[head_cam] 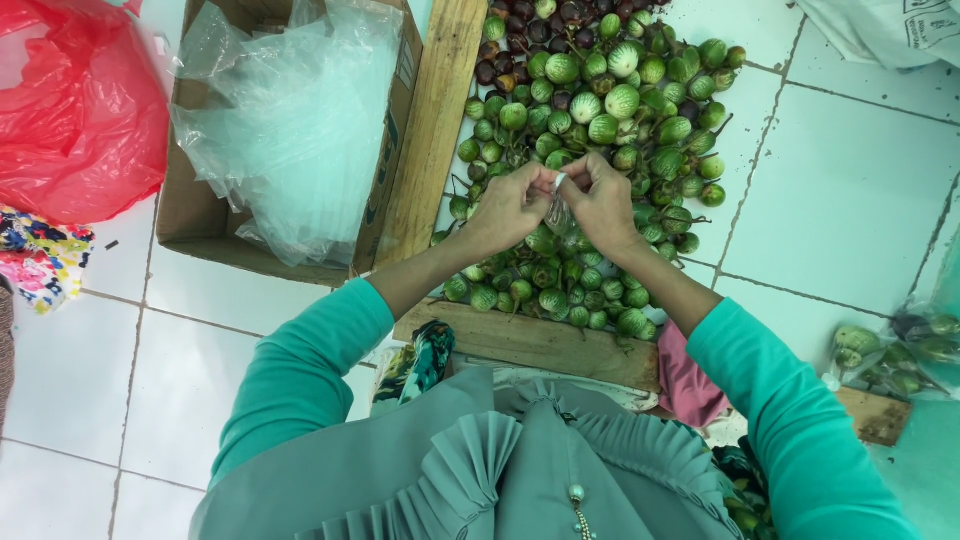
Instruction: The person wipes small green vegetables with a pink cloth and places them into small plastic bags.
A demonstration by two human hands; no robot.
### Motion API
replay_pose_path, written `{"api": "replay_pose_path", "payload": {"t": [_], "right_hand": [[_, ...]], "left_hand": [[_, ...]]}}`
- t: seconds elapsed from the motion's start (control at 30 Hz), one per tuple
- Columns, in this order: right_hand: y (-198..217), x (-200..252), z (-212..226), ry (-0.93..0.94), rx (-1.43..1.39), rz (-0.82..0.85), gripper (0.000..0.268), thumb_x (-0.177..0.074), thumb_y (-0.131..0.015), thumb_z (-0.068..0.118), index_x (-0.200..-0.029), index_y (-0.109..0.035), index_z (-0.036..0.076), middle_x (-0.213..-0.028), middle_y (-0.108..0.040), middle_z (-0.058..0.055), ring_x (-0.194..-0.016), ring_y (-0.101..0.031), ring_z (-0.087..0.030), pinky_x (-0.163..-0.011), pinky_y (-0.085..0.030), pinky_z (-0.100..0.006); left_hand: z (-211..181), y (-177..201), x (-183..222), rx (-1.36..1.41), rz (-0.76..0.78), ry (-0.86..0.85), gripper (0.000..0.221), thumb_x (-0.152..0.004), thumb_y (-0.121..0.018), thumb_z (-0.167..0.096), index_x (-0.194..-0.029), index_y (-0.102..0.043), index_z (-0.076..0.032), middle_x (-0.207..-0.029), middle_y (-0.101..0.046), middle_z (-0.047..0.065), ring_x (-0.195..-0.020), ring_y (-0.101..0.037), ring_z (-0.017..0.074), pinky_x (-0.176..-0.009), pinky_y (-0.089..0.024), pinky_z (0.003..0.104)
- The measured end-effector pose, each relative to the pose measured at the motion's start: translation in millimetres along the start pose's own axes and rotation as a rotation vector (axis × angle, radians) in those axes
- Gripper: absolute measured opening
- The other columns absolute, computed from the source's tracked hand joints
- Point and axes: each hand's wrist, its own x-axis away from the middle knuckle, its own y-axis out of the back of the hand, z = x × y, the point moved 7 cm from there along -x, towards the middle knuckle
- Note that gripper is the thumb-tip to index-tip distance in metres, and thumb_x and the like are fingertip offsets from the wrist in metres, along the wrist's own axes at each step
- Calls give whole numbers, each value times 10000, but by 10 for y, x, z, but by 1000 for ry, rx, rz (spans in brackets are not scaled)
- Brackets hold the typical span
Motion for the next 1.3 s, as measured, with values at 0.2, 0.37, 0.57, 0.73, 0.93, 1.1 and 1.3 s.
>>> {"api": "replay_pose_path", "payload": {"t": [0.2,0.37,0.57,0.73,0.93,1.1,1.3], "right_hand": [[359,203,389,-30,-172,37,122,-1044,-739,151,-1152,-746,94,-812,-664,-99,-808,-629,-144,-724,-509,-295],[903,534,606,61,-324,-51,115,-997,-727,38,-1103,-764,63,-827,-584,-73,-821,-559,-137,-798,-504,-304],[1705,1105,320,132,-376,-206,97,-1004,-683,-5,-1042,-759,42,-868,-569,-61,-815,-529,-126,-803,-479,-305],[2319,1613,-109,11,-414,-365,108,-1054,-628,10,-1000,-719,32,-854,-529,-51,-784,-478,-87,-716,-465,-275],[2928,2169,-859,-151,-495,-550,72,-1042,-626,-12,-989,-671,3,-856,-580,-106,-769,-567,-142,-703,-540,-310],[3507,2401,-1489,-154,-508,-619,48,-1016,-661,-51,-977,-669,-25,-872,-626,-130,-827,-633,-177,-734,-597,-350],[3895,2661,-2221,-256,-658,-637,30,-985,-694,-39,-1003,-689,-15,-908,-633,-96,-901,-644,-153,-776,-632,-334]], "left_hand": [[-402,-82,88,239,24,9,297,-987,-551,2,-1254,-680,-9,-1043,-722,212,-980,-731,240,-759,-675,339],[-626,-461,13,251,144,-41,143,-1003,-647,-76,-1139,-675,-42,-995,-734,146,-937,-728,182,-731,-642,300],[-1194,-1306,-92,122,377,-133,253,-1051,-650,-239,-1214,-644,-46,-1050,-714,155,-983,-669,202,-760,-582,315],[-1422,-2198,-151,52,584,-129,298,-1118,-522,-294,-1304,-602,-76,-1134,-678,177,-1066,-620,262,-835,-552,394],[-1268,-3212,-273,-20,723,-48,474,-1094,-546,-420,-1415,-527,-73,-1382,-544,217,-1394,-432,438,-1094,-461,523],[-956,-3958,-367,-58,732,74,564,-1068,-596,-327,-1550,-378,-133,-1499,-411,248,-1420,-415,458,-1127,-446,564],[-856,-4985,-500,-92,753,-89,721,-1029,-655,-84,-1620,-261,-211,-1527,-310,317,-1421,-372,551,-1119,-431,669]]}}
